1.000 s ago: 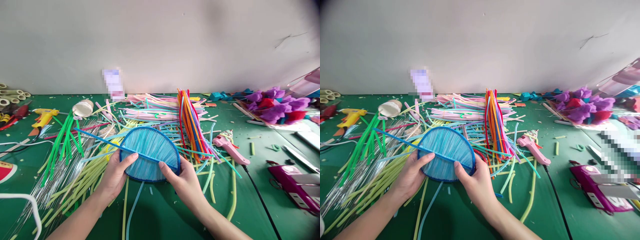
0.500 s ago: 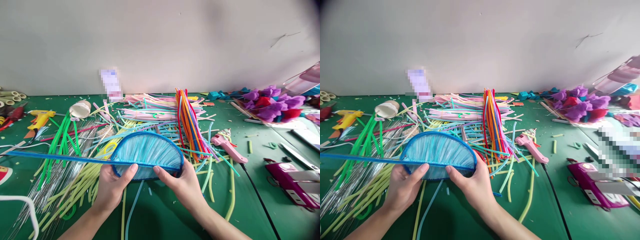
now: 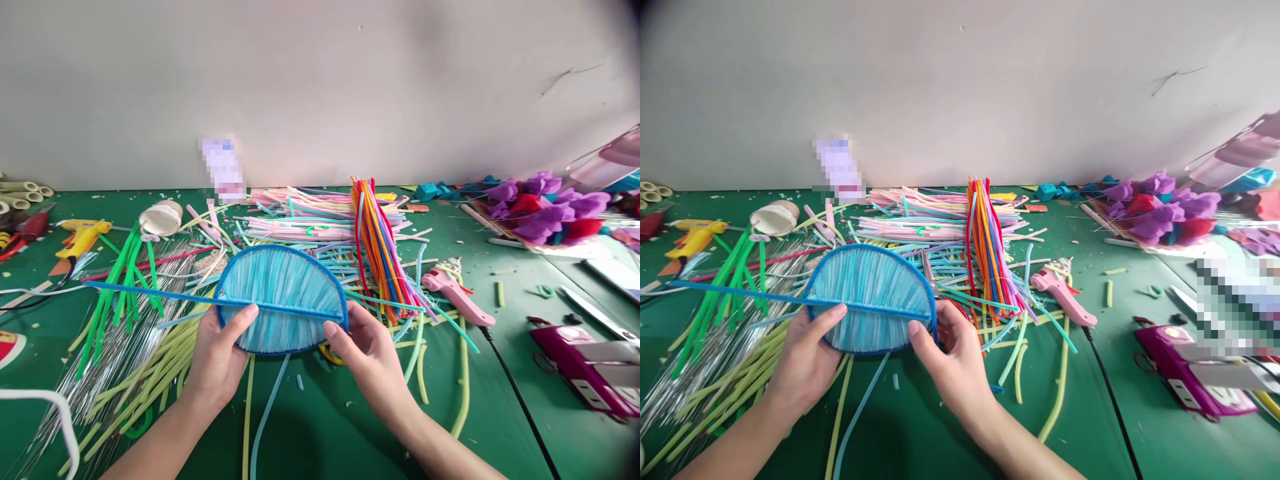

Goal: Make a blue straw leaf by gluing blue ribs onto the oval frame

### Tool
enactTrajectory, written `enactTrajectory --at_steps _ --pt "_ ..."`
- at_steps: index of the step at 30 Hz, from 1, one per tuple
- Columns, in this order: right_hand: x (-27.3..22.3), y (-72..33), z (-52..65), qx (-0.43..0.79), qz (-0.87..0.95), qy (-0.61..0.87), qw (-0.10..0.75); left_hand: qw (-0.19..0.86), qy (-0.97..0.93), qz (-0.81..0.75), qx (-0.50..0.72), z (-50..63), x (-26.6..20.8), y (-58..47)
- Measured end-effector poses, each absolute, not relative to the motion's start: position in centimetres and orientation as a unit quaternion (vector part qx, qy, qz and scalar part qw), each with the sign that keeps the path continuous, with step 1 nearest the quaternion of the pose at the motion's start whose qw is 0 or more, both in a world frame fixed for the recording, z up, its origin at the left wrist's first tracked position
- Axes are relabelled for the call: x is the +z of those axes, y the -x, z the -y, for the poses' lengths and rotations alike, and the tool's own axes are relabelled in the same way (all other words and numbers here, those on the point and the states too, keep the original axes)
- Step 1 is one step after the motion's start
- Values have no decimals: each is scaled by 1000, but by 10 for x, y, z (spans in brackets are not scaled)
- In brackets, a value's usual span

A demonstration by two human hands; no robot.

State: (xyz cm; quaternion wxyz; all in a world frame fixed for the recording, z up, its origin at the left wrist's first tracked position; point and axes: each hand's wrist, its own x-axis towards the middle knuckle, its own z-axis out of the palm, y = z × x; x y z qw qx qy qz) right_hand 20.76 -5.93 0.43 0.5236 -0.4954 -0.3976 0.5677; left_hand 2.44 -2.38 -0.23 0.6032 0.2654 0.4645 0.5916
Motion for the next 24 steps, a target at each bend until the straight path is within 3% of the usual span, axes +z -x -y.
enactTrajectory --at_steps 24 --pt "3 -215 54 509 375 538 558 614 -217 -499 572 14 -9 -19"
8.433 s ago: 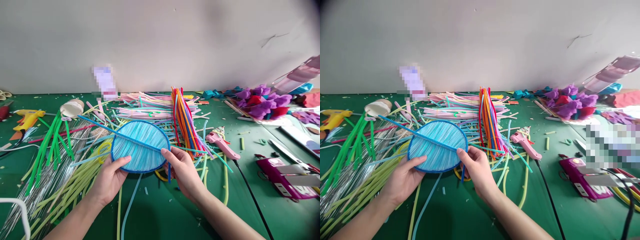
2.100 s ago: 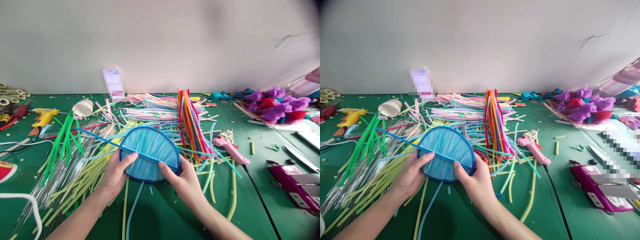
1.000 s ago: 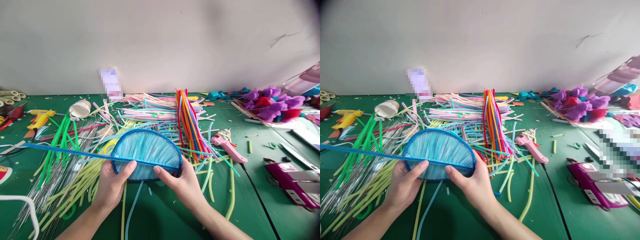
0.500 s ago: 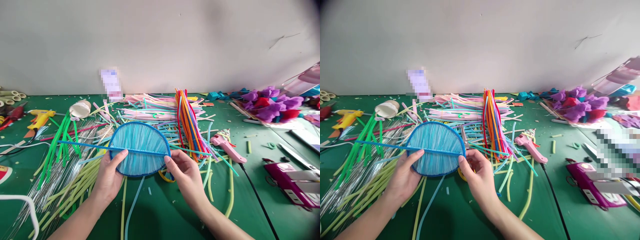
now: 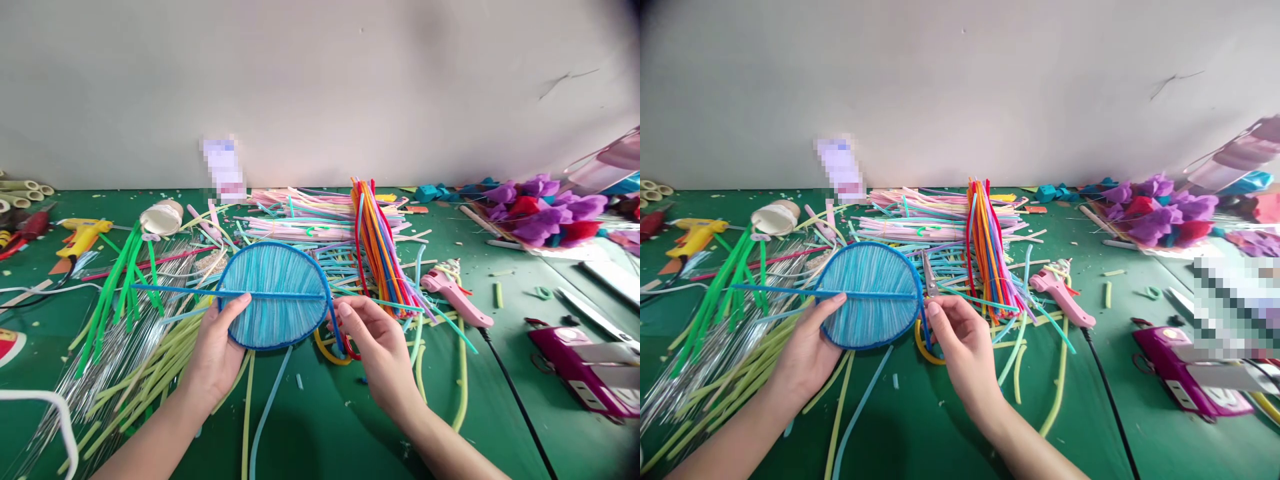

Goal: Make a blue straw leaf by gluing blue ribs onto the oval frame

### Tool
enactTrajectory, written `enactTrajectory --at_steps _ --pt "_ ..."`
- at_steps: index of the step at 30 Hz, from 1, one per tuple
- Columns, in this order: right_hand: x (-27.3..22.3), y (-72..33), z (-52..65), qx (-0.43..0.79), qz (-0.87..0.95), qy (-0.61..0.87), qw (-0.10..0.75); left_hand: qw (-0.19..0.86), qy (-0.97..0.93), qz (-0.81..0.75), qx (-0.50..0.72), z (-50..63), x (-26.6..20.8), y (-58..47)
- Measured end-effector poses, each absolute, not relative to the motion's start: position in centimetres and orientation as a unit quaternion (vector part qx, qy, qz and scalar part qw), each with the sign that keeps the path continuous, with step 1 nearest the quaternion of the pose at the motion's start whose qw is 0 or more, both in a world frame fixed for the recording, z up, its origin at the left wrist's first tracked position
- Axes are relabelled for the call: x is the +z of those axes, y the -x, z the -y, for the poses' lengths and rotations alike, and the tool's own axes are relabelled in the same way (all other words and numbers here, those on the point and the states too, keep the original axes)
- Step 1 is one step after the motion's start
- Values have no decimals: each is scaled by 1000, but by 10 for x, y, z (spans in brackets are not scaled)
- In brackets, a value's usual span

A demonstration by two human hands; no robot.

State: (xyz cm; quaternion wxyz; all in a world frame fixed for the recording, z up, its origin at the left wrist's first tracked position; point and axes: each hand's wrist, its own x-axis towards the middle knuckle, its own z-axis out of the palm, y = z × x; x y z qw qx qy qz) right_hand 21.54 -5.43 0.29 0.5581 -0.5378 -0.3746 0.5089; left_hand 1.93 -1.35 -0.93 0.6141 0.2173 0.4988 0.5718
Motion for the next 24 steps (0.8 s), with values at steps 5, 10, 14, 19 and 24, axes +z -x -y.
enactTrajectory --at_steps 5,10,14,19,24 --pt "2 -215 54 518 384 530 551 614 -219 -496 574 13 -8 -20" --pt "0 -216 53 517 397 543 530 604 -222 -496 582 13 -8 -20" --pt "-1 -217 52 516 398 550 523 605 -230 -497 579 13 -8 -19" --pt "-3 -223 50 449 394 578 556 610 -239 -508 559 16 -8 -19" --pt "-1 -229 49 388 419 602 558 612 -299 -508 527 22 -11 -17"
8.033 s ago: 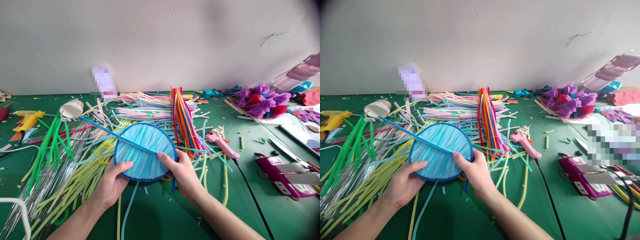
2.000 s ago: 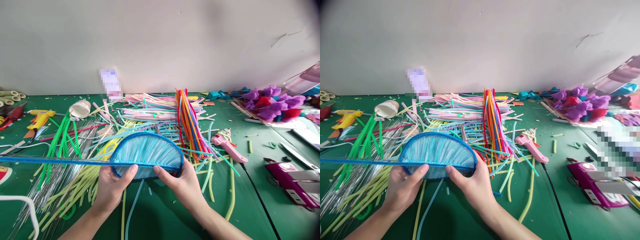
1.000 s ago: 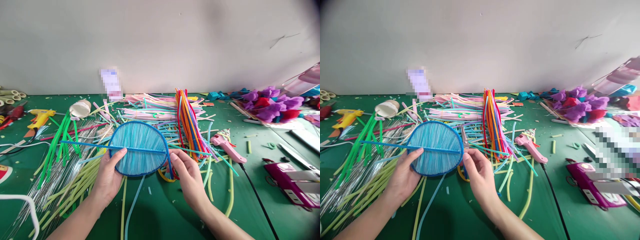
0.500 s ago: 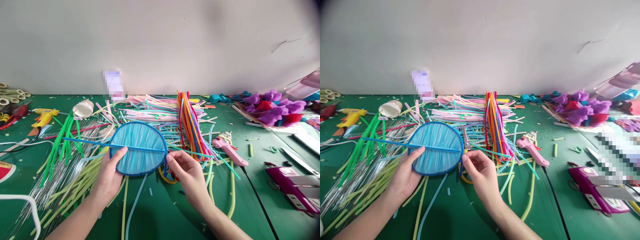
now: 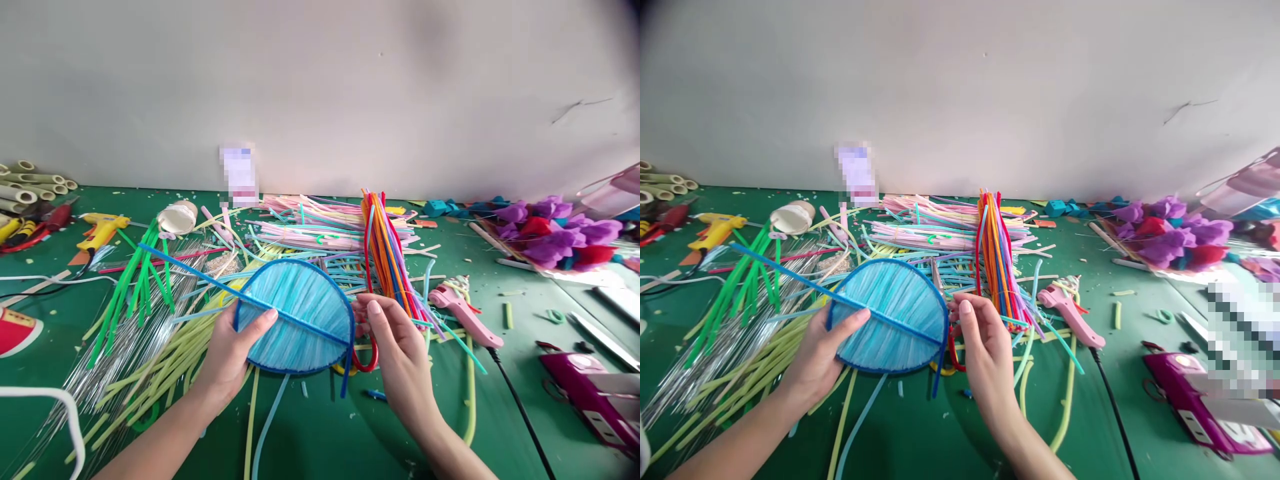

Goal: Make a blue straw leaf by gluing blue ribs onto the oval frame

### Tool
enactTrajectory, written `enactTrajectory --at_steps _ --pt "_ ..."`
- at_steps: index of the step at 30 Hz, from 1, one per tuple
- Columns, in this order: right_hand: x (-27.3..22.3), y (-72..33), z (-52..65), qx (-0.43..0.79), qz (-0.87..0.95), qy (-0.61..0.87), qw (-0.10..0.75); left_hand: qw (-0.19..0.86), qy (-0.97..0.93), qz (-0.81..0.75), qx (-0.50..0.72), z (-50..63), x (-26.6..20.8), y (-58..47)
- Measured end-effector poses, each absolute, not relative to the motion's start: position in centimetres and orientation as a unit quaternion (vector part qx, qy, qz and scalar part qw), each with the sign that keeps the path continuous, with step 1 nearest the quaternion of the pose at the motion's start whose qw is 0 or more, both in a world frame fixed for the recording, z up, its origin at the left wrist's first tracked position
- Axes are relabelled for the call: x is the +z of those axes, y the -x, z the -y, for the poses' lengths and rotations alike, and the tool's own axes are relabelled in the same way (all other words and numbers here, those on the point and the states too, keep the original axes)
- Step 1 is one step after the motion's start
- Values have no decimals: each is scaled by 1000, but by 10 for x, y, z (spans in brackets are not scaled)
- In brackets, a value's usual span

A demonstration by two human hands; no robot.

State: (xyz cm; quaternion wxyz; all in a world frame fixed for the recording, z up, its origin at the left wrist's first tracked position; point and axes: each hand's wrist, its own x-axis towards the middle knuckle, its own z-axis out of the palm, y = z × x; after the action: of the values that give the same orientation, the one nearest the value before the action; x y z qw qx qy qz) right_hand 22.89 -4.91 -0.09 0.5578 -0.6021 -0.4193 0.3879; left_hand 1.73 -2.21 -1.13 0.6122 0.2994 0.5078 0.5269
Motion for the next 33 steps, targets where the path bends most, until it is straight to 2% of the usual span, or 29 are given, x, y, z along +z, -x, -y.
enactTrajectory --at_steps 13,19,22,23,25,28,30,33 --pt "11 -243 41 317 485 619 530 635 -363 -512 449 30 -11 -20" --pt "35 -293 18 231 544 682 431 667 -322 -500 448 26 -18 -17" --pt "49 -325 13 110 536 740 390 676 -319 -497 441 26 -18 -17" --pt "51 -337 13 57 538 765 350 677 -318 -497 440 26 -18 -17" --pt "50 -365 15 -30 559 804 202 680 -315 -494 441 26 -18 -16" --pt "34 -403 19 -14 576 817 -34 683 -317 -486 444 26 -20 -16" --pt "18 -419 21 12 570 814 -114 684 -328 -476 445 25 -21 -16" --pt "-2 -426 21 32 584 799 -138 683 -346 -462 447 25 -23 -15"
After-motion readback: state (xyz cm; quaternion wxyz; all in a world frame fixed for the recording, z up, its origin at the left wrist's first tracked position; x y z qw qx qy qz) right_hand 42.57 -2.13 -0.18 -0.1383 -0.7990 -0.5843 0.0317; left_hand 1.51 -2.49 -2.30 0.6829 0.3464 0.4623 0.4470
